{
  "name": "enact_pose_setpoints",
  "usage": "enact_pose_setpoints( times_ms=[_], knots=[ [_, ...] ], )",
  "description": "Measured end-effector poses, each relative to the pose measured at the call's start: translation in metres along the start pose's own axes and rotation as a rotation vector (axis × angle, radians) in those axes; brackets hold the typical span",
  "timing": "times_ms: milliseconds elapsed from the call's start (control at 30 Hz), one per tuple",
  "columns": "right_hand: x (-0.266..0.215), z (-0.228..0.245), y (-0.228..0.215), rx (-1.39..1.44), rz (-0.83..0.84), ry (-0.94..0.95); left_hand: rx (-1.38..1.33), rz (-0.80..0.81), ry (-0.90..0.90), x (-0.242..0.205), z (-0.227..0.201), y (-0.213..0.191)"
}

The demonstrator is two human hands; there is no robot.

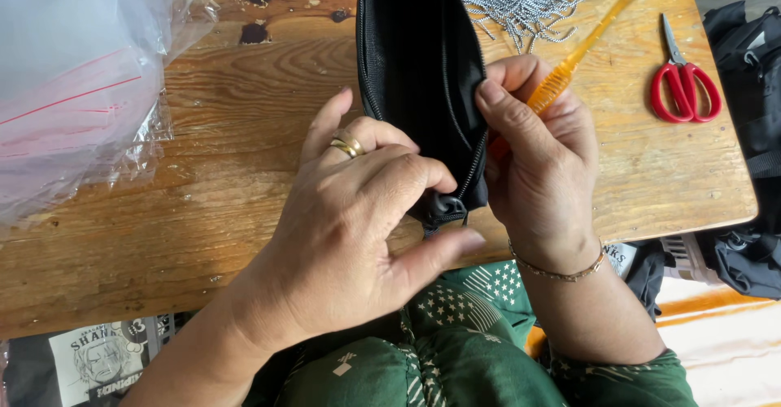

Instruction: The person brushes the exterior of a small black pouch with a small brush, then attaches a metal chain and a character-shaped charm to the zipper pull. The person handles the pouch and charm by hand throughout the process.

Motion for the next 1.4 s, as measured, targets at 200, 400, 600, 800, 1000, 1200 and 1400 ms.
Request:
enact_pose_setpoints(
  times_ms=[200, 400, 600, 800, 1000, 1200, 1400],
  knots=[
    [-0.014, 0.006, 0.002, 0.080, 0.026, -0.079, 0.189, -0.070, 0.044, -0.005, -0.015, 0.005],
    [-0.022, 0.006, -0.006, 0.065, 0.027, -0.090, 0.173, 0.022, 0.062, -0.007, -0.017, -0.004],
    [-0.040, -0.008, -0.006, -0.097, 0.132, -0.051, -0.006, -0.208, -0.036, 0.011, -0.006, -0.027],
    [-0.040, 0.004, -0.004, -0.112, 0.233, -0.048, -0.030, -0.093, -0.098, 0.029, 0.070, -0.027],
    [-0.037, 0.017, -0.015, -0.242, 0.171, -0.109, -0.021, -0.222, -0.157, 0.039, 0.062, -0.022],
    [-0.024, 0.012, -0.038, -0.421, 0.120, -0.193, 0.052, -0.386, -0.102, 0.030, 0.043, -0.025],
    [-0.027, 0.026, -0.048, -0.728, -0.008, -0.483, -0.036, -0.516, 0.013, 0.031, 0.035, -0.026]
  ],
)
Point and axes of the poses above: each hand's wrist, its own x-axis towards the middle knuckle, its own y-axis out of the palm, z = x × y, the point moved 4 cm from there along x, towards the middle knuckle, and after that the axes turned 6 degrees about -y, right-handed, at the moved point
